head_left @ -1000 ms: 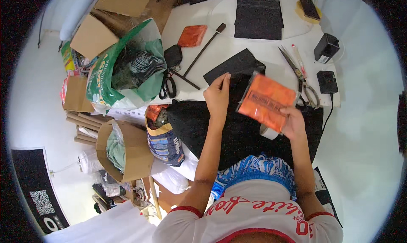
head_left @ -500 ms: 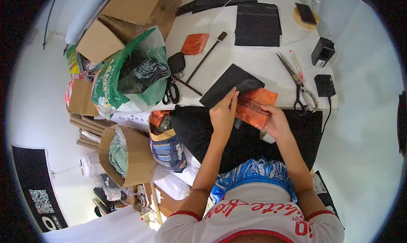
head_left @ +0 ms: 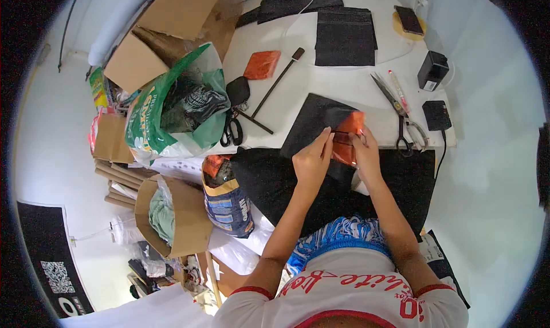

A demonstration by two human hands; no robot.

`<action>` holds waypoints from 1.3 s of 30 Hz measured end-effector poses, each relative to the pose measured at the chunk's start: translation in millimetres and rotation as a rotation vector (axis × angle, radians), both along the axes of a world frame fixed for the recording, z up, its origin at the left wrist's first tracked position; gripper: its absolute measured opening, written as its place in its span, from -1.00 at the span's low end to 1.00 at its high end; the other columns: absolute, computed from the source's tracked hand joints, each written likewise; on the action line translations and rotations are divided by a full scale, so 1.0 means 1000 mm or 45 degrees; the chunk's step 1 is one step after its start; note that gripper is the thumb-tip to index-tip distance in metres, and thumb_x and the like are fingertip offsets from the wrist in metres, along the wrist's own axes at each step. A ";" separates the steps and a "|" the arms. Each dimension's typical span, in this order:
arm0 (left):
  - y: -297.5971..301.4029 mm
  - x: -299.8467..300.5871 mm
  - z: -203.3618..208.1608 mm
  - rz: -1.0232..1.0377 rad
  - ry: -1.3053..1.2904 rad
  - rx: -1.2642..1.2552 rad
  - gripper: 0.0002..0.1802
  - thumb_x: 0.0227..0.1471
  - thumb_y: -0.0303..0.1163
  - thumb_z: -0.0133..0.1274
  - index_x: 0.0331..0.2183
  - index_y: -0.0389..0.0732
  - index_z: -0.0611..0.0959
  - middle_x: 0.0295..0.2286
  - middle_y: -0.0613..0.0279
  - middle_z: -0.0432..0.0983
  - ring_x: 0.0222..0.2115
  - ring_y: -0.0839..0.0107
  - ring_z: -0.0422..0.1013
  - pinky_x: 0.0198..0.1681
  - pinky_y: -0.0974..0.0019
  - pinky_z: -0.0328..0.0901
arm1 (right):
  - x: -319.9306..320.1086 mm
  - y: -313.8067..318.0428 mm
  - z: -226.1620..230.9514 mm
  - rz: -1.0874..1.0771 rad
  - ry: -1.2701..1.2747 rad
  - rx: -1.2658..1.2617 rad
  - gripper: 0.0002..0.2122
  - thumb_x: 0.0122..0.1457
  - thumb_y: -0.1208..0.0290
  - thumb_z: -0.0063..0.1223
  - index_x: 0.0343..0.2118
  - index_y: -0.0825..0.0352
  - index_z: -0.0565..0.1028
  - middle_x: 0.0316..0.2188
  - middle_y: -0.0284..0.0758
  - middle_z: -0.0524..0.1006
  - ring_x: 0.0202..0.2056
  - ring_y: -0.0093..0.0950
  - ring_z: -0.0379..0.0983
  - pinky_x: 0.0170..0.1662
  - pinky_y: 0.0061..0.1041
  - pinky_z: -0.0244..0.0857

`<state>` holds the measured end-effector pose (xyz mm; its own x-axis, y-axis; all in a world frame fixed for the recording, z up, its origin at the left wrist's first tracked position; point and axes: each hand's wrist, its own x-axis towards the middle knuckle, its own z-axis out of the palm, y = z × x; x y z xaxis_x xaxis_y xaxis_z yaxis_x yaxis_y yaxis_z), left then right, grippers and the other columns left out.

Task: Measuring, marking, and applying tape to pieces of black fabric at a workstation.

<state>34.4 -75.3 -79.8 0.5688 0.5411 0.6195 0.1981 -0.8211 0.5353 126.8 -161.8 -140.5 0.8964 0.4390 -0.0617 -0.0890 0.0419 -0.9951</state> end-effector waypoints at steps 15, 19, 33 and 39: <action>-0.020 -0.040 0.043 -0.199 0.078 0.242 -0.76 -0.21 -0.43 0.21 -0.35 -0.18 0.64 -0.32 0.20 0.56 -0.21 0.23 0.46 -0.19 0.25 0.36 | -0.017 0.030 0.002 0.707 1.206 1.090 -0.86 0.11 0.49 -0.17 -0.26 0.29 0.38 -0.41 -0.39 0.44 -0.39 -0.46 0.44 -0.21 -0.46 0.38; 0.005 -0.053 0.067 -0.208 0.529 0.338 -0.41 -0.19 -0.34 0.15 -0.01 -0.02 0.46 0.04 0.16 0.28 0.12 0.07 0.10 0.15 -0.02 -0.02 | -0.015 0.030 0.036 0.464 1.307 0.974 -0.87 0.04 0.56 -0.11 -0.33 0.27 0.38 -0.39 -0.37 0.46 -0.37 -0.44 0.48 -0.16 -0.38 0.39; 0.071 -0.055 0.011 -0.444 0.519 0.799 -0.45 -0.21 -0.54 -0.04 -0.06 -0.07 0.50 0.00 0.30 0.35 0.08 0.36 0.21 0.17 0.16 0.00 | -0.007 0.033 0.004 0.404 1.215 1.044 -0.70 0.03 0.64 -0.20 -0.13 0.32 0.37 -0.17 -0.29 0.46 -0.17 -0.40 0.43 -0.06 -0.35 0.33; 0.038 -0.043 0.020 -0.554 0.442 0.505 -0.36 -0.35 -0.56 0.05 -0.06 -0.10 0.50 0.00 0.30 0.36 0.09 0.33 0.20 0.18 0.11 0.00 | -0.003 0.038 -0.019 0.532 1.243 1.105 -0.74 0.19 0.41 -0.24 -0.10 0.35 0.37 -0.19 -0.27 0.48 -0.22 -0.39 0.46 -0.15 -0.37 0.39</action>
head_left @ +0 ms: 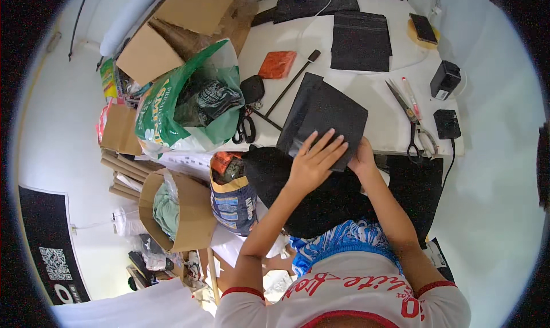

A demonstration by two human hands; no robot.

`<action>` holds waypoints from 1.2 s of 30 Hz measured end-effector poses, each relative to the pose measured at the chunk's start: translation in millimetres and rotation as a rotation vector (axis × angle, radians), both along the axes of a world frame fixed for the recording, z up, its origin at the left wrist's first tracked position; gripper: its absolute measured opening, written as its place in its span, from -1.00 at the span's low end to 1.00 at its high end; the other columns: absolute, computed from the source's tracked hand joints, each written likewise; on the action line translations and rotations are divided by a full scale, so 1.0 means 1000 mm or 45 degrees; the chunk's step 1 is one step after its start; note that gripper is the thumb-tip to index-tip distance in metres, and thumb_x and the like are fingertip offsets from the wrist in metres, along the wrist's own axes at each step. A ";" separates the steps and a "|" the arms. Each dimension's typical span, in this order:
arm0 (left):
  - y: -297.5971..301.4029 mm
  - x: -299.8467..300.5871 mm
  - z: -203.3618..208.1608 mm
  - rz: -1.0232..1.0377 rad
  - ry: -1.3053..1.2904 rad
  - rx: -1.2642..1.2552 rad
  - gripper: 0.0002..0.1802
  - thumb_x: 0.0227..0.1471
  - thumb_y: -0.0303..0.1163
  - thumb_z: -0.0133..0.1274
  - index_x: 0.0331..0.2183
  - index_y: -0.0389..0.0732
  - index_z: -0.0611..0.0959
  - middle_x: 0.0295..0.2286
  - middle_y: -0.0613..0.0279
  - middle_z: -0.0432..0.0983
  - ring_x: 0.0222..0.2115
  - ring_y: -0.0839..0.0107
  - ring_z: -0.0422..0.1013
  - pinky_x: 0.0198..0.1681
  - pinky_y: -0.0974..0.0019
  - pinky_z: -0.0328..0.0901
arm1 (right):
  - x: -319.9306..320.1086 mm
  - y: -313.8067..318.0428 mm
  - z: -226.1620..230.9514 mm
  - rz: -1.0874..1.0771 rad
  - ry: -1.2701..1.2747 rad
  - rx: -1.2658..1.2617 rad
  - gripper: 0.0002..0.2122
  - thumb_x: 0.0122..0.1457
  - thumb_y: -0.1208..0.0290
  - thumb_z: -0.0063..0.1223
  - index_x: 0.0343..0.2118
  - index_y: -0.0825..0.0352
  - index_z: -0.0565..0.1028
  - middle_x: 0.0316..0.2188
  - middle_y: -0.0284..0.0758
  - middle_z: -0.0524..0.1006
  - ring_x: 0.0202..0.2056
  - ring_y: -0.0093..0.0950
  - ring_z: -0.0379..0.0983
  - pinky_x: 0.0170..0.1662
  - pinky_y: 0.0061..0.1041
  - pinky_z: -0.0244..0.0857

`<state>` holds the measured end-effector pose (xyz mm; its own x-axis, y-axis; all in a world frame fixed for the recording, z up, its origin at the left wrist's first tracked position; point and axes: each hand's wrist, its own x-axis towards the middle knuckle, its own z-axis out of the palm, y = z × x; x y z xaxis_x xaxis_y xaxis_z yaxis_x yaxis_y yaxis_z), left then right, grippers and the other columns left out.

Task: Measuring, marking, and applying tape to pieces of black fabric at a workstation.

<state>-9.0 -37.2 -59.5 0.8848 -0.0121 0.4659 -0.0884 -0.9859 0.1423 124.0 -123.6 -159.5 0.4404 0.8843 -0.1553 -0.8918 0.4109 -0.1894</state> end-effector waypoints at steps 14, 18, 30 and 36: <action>-0.050 -0.040 0.028 -0.077 0.092 -0.293 -0.42 -0.12 -0.27 0.10 0.01 -0.13 0.43 0.06 0.08 0.23 0.13 0.14 0.09 0.18 0.03 -0.06 | -0.026 -0.025 0.066 0.067 -0.767 -0.286 -0.72 0.22 0.38 -0.20 -0.07 0.40 0.39 -0.12 -0.22 0.45 -0.19 -0.41 0.43 -0.14 -0.45 0.39; -0.013 -0.067 0.042 0.509 -0.701 -1.074 -0.39 0.06 -0.08 -0.07 0.03 -0.32 0.34 0.04 0.07 0.26 0.08 0.14 0.16 0.15 0.10 -0.01 | -0.026 -0.020 0.048 0.321 -0.920 -0.213 -0.71 0.21 0.48 -0.20 -0.02 0.44 0.35 -0.05 -0.21 0.40 -0.14 -0.43 0.40 -0.09 -0.51 0.36; 0.007 -0.169 -0.033 0.322 -0.541 -2.826 -0.52 0.17 -0.16 -0.19 0.06 -0.20 0.34 -0.06 0.09 0.37 -0.07 0.27 0.34 0.00 0.22 0.26 | -0.120 0.004 -0.019 0.807 -0.217 -0.682 -0.66 0.22 0.24 -0.17 -0.07 0.39 0.39 -0.21 -0.20 0.47 -0.29 -0.41 0.45 -0.26 -0.51 0.39; 0.000 -0.217 -0.055 0.618 -0.457 -2.785 -0.57 0.13 -0.22 -0.10 -0.02 -0.27 0.39 -0.08 0.10 0.40 -0.07 0.28 0.35 0.01 0.21 0.26 | -0.139 0.007 -0.071 0.688 -0.458 -0.648 -0.65 0.21 0.17 -0.15 -0.10 0.36 0.40 -0.25 -0.23 0.47 -0.31 -0.41 0.44 -0.30 -0.45 0.41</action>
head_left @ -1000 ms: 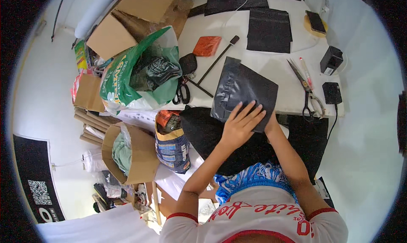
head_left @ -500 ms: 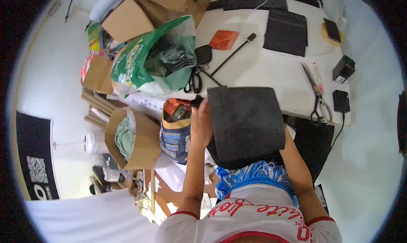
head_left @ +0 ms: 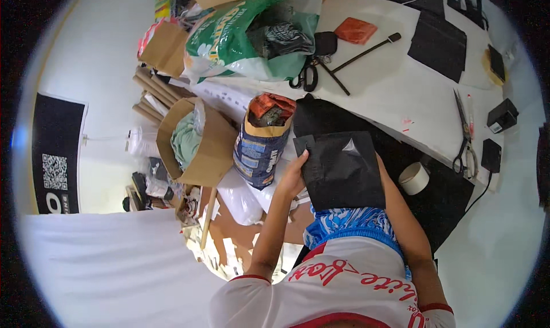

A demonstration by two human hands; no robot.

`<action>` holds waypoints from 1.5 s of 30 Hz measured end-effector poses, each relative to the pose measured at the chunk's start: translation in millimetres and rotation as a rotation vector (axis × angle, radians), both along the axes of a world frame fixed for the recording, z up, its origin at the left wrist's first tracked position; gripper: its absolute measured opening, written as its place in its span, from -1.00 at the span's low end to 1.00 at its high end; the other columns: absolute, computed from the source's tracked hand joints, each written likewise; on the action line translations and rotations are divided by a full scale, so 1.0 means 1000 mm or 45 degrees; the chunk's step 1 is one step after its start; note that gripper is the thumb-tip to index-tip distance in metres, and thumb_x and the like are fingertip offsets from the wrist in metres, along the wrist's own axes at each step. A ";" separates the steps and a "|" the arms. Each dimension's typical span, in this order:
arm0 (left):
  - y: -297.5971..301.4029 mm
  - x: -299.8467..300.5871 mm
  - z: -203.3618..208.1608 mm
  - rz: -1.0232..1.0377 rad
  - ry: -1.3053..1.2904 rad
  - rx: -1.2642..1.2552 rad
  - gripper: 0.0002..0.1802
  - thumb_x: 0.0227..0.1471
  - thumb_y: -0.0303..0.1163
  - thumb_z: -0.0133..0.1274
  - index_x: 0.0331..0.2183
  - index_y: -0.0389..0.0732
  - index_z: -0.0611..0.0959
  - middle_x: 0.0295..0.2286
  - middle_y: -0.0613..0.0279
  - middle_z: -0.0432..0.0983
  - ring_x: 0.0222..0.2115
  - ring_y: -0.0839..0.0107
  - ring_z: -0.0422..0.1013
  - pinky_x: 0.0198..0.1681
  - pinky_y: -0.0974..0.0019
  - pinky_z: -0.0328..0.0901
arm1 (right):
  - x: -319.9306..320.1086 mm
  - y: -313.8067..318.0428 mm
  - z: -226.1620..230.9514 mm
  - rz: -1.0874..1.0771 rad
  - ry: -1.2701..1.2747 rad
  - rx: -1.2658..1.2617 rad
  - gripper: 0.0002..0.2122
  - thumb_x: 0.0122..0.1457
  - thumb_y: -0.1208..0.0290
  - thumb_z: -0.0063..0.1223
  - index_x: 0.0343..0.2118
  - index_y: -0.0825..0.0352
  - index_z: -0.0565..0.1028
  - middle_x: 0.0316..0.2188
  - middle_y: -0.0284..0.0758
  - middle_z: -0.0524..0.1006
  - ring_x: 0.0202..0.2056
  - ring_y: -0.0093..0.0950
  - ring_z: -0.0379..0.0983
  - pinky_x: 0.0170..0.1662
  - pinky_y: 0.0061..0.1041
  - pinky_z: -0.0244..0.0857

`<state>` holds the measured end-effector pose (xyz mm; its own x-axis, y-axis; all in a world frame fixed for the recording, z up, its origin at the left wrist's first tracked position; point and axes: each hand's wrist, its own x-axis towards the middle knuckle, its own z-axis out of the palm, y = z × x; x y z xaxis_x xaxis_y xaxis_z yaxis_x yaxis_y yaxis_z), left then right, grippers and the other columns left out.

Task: Measuring, marking, and applying tape to pieces of black fabric at a workstation.

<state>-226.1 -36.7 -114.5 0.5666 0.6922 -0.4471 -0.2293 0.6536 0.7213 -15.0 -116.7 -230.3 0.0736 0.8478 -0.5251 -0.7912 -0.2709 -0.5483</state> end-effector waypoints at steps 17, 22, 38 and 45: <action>-0.004 -0.026 -0.057 0.446 -0.643 -0.148 -0.54 0.14 -0.22 -0.13 0.02 -0.26 0.36 0.01 0.01 0.29 0.03 0.11 0.23 0.13 0.02 0.07 | 0.014 -0.026 0.080 -0.341 -0.626 0.099 -0.59 0.26 0.09 -0.28 -0.03 0.31 0.34 -0.01 -0.30 0.35 0.11 -0.41 0.14 0.15 -0.35 -0.04; 0.006 -0.009 -0.054 0.536 -0.949 -0.191 -0.51 0.13 -0.15 -0.13 0.01 -0.23 0.38 0.04 0.06 0.27 0.06 0.12 0.19 0.16 0.04 0.00 | -0.014 -0.053 0.075 -0.076 -0.313 0.050 -0.73 0.18 0.19 -0.10 -0.15 0.25 0.35 -0.06 -0.34 0.34 0.03 -0.45 0.21 0.14 -0.35 -0.01; 0.003 0.014 -0.048 0.509 -1.242 -0.343 -0.39 0.08 0.00 -0.11 0.05 -0.21 0.36 0.08 0.08 0.21 0.11 0.13 0.10 0.21 0.02 -0.12 | -0.022 -0.045 0.134 0.084 -0.195 0.180 -0.59 0.07 0.54 -0.01 0.01 0.33 0.25 -0.04 -0.29 0.35 -0.03 -0.47 0.31 0.00 -0.42 0.26; -0.022 0.011 -0.052 0.438 -1.110 -0.309 -0.24 0.00 0.11 -0.08 0.12 -0.15 0.25 0.16 0.16 0.05 0.16 0.12 -0.03 0.22 0.00 -0.22 | -0.010 -0.012 0.132 -0.144 -0.547 0.366 -0.76 0.06 0.43 0.13 -0.21 0.40 0.49 -0.34 -0.42 0.51 -0.30 -0.66 0.40 -0.18 -0.65 0.28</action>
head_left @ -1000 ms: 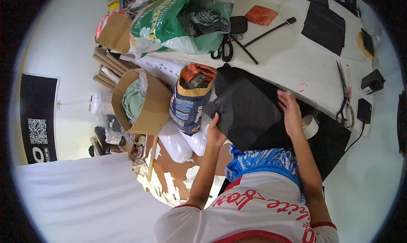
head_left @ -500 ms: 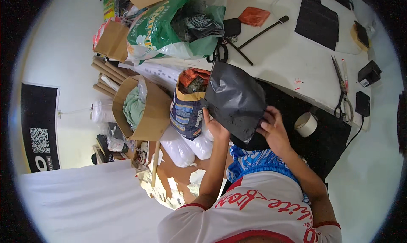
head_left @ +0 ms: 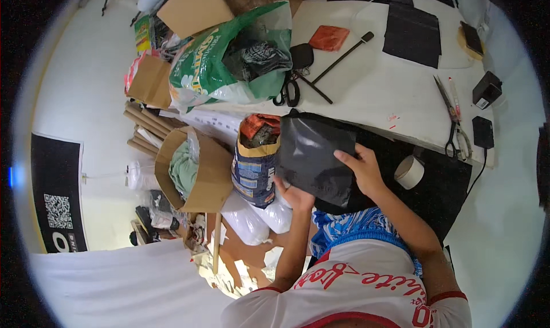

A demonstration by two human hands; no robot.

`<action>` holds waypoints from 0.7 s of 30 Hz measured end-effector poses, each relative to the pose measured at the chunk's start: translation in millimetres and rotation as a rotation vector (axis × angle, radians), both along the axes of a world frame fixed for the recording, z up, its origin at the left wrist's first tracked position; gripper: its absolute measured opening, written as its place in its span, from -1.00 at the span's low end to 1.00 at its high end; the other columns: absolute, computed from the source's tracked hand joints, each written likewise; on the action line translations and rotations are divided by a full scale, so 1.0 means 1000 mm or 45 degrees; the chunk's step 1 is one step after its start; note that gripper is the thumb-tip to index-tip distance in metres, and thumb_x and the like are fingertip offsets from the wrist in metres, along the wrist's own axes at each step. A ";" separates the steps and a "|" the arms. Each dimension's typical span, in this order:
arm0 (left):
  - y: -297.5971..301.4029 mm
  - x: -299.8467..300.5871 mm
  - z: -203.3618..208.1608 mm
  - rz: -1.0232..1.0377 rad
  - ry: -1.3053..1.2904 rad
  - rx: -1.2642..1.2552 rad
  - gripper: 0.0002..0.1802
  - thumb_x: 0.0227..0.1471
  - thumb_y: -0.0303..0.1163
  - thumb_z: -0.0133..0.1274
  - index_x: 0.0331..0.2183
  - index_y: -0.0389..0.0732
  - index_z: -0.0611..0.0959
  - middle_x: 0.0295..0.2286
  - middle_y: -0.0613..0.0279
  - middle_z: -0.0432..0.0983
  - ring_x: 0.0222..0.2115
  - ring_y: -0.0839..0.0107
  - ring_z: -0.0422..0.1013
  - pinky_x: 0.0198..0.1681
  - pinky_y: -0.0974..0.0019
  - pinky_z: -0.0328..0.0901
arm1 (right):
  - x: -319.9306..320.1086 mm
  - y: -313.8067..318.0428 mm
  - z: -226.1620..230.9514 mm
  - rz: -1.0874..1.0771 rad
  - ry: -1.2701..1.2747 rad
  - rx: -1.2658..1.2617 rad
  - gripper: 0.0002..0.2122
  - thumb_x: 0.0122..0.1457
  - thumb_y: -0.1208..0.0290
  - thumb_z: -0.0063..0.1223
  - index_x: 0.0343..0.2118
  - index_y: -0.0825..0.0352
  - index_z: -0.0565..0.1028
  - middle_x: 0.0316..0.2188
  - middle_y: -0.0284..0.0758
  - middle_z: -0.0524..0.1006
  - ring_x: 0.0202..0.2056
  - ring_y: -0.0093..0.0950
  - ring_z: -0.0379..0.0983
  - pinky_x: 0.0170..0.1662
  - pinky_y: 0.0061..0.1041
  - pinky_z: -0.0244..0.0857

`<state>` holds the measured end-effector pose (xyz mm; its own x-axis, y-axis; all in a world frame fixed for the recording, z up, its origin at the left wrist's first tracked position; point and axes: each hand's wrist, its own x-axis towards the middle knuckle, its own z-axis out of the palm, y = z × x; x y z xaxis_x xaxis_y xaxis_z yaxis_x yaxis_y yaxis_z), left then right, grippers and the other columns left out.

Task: Measuring, marking, and applying tape to pieces of black fabric at a workstation.

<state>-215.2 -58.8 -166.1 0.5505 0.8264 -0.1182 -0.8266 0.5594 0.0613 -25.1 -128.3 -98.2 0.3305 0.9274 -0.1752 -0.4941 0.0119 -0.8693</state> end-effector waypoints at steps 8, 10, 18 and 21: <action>0.012 -0.091 -0.056 -0.268 0.336 0.366 -0.09 -0.08 0.27 -0.08 0.16 -0.12 0.17 0.17 0.17 0.03 0.19 0.18 -0.05 0.21 0.00 -0.16 | 0.004 0.024 0.041 0.177 -0.734 0.218 -0.68 0.09 0.34 0.10 -0.64 0.45 0.31 -0.78 -0.47 0.20 -0.65 -0.74 0.04 -0.63 -0.59 -0.03; 0.011 -0.076 -0.047 -0.276 0.633 0.285 -0.12 -0.06 0.23 -0.07 0.15 -0.12 0.18 0.16 0.17 0.06 0.17 0.17 -0.01 0.20 -0.01 -0.13 | 0.008 0.022 0.053 0.260 -0.864 0.207 -0.70 0.11 0.37 0.08 -0.63 0.43 0.30 -0.75 -0.54 0.22 -0.63 -0.76 0.04 -0.62 -0.62 -0.03; 0.022 -0.058 -0.018 -0.224 0.831 0.304 -0.22 -0.03 0.07 0.01 0.13 -0.14 0.22 0.08 0.15 0.21 0.10 0.13 0.14 0.15 -0.03 0.01 | 0.011 0.015 0.079 0.157 -0.779 0.286 -0.82 0.11 0.43 0.06 -0.31 0.37 0.33 -0.63 -0.47 0.31 -0.58 -0.74 0.13 -0.54 -0.69 0.04; 0.027 -0.057 -0.013 -0.293 0.767 0.339 -0.23 -0.03 0.03 0.03 0.11 -0.18 0.24 0.06 0.12 0.24 0.08 0.13 0.16 0.14 -0.01 0.03 | 0.024 0.007 0.053 0.201 -0.216 0.289 -0.50 0.04 0.46 0.14 0.04 0.30 0.19 -0.30 -0.30 0.44 -0.28 -0.60 0.35 -0.20 -0.66 0.22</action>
